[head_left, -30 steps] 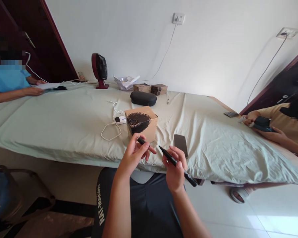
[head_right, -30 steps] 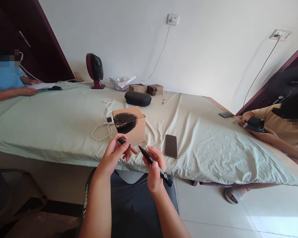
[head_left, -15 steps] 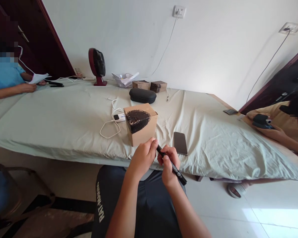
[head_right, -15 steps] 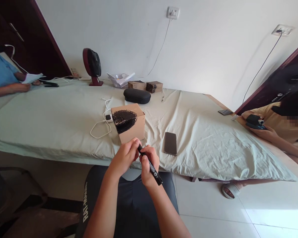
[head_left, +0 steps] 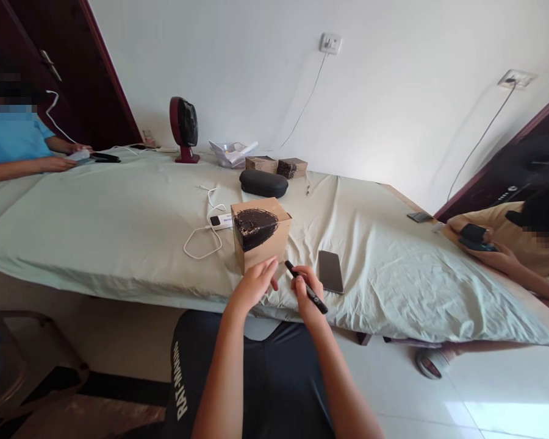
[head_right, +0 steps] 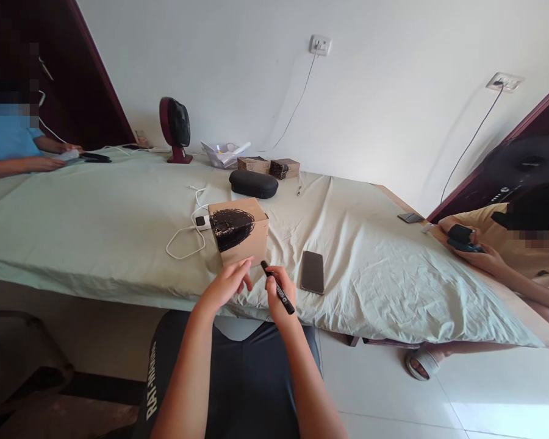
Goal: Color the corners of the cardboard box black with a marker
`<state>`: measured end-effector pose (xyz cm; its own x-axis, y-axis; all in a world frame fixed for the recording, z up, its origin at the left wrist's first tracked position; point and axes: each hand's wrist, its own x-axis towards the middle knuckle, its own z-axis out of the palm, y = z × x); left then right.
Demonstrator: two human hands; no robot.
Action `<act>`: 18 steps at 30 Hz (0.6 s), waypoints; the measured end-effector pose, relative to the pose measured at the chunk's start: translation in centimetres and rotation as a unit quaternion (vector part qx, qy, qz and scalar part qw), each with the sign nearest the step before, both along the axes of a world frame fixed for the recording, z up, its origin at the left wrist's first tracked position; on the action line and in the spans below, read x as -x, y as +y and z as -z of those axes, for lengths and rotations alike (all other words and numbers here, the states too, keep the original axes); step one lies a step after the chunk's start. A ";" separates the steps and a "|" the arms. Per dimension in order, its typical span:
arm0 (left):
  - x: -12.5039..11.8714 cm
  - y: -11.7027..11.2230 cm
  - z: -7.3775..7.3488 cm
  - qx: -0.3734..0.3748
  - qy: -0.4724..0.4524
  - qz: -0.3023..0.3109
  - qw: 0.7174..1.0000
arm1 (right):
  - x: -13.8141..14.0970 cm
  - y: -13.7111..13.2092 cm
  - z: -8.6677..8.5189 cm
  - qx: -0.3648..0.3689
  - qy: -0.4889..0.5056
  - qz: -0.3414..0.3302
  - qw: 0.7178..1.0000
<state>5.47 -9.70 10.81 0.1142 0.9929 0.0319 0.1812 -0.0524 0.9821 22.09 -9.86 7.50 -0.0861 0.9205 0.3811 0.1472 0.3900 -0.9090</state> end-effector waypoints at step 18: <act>7.8 2.3 4.3 -0.071 -0.171 -0.315 0.931 | -9.7 11.7 0.5 0.278 -0.279 0.293 0.871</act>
